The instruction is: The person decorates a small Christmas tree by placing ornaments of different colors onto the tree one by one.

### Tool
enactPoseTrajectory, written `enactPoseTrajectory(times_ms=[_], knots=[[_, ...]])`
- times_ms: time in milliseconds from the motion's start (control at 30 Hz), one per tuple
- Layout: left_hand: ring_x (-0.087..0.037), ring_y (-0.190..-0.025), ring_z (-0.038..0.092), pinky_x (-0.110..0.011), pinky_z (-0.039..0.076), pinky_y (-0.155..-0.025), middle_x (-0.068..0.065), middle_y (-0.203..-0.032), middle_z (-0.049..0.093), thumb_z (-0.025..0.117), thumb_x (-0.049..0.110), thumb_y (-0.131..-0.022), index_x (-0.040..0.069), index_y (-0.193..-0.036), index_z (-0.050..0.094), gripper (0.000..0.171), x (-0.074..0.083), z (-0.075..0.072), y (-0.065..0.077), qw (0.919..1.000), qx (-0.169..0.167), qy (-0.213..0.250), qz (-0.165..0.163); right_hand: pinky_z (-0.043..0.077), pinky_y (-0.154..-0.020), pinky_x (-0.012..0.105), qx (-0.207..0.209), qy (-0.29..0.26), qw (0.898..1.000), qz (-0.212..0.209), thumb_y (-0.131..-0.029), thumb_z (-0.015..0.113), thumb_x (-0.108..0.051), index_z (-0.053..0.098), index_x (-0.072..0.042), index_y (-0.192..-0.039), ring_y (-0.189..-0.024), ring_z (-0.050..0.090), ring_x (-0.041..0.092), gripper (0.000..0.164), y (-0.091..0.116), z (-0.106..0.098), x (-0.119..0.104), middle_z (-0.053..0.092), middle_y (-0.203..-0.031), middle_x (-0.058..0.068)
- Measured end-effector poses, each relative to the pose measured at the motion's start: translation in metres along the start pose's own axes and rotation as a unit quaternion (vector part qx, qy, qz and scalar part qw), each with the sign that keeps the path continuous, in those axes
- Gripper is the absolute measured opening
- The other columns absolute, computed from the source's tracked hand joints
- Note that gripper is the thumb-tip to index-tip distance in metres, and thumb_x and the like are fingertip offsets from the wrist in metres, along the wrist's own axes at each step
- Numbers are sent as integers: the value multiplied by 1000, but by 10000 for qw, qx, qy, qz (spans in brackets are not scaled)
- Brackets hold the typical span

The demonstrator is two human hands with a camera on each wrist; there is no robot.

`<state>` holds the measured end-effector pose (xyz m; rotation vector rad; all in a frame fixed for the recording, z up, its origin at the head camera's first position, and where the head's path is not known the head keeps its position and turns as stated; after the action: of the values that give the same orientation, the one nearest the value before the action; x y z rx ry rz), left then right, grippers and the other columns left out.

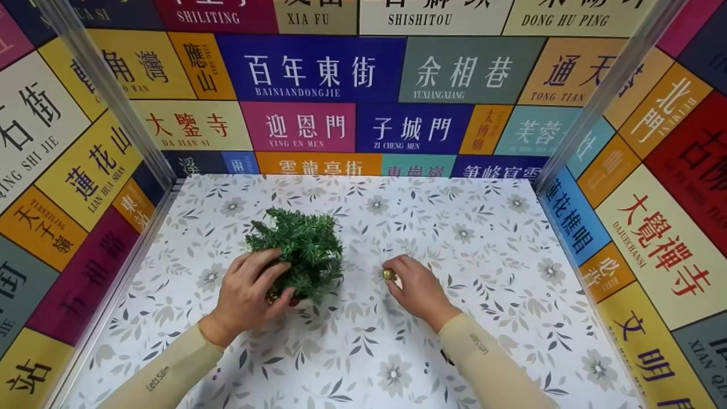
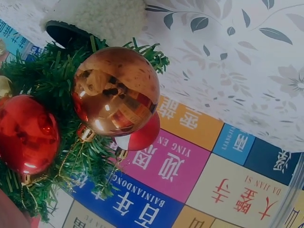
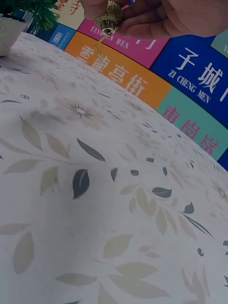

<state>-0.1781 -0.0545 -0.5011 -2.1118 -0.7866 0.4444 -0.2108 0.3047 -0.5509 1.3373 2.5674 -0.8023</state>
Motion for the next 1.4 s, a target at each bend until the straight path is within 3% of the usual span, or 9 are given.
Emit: enactPoseTrajectory(times_ms=[467,933,1167,1400], knots=[[-32,-111,61,-49,50,-94,-15,-131,59,69,28,-84,5,-112,68,36,-10,-2,4,9996,76,142,238,55,-77,32,-103,-216,9983,-530,-90,73,-12,62,-17,-118,-95,62,9,31,-1,1,-30,59,-113,-8],[-33,-109,62,-49,50,-93,-16,-129,61,66,24,-82,6,-110,69,34,-18,-3,7,9989,185,182,381,55,-81,30,-75,-1145,9889,-943,-89,70,-6,61,-15,-118,-97,61,8,32,-4,2,-63,59,-115,-5],[-32,-108,62,-50,50,-91,-16,-128,61,66,21,-80,7,-109,70,32,-21,-5,5,9984,295,151,449,53,-81,24,27,-1479,9820,-1174,-85,65,2,61,-16,-115,-95,60,9,35,-7,5,-75,58,-111,-5],[-32,-108,62,-51,49,-91,-17,-129,59,66,21,-81,6,-108,69,31,-20,-6,6,9984,237,145,489,54,-78,29,13,-1688,9778,-1239,-83,66,3,62,-12,-112,-95,60,10,33,-6,9,-89,59,-112,-5]])
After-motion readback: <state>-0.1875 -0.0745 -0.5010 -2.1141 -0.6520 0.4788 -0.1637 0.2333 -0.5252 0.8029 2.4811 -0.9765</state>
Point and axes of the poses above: each hand's wrist, its own y-axis away from the middle knuckle, its own z-axis out of the palm, x = y × z, the point moved 1 cm from there along -y, towards the middle knuckle
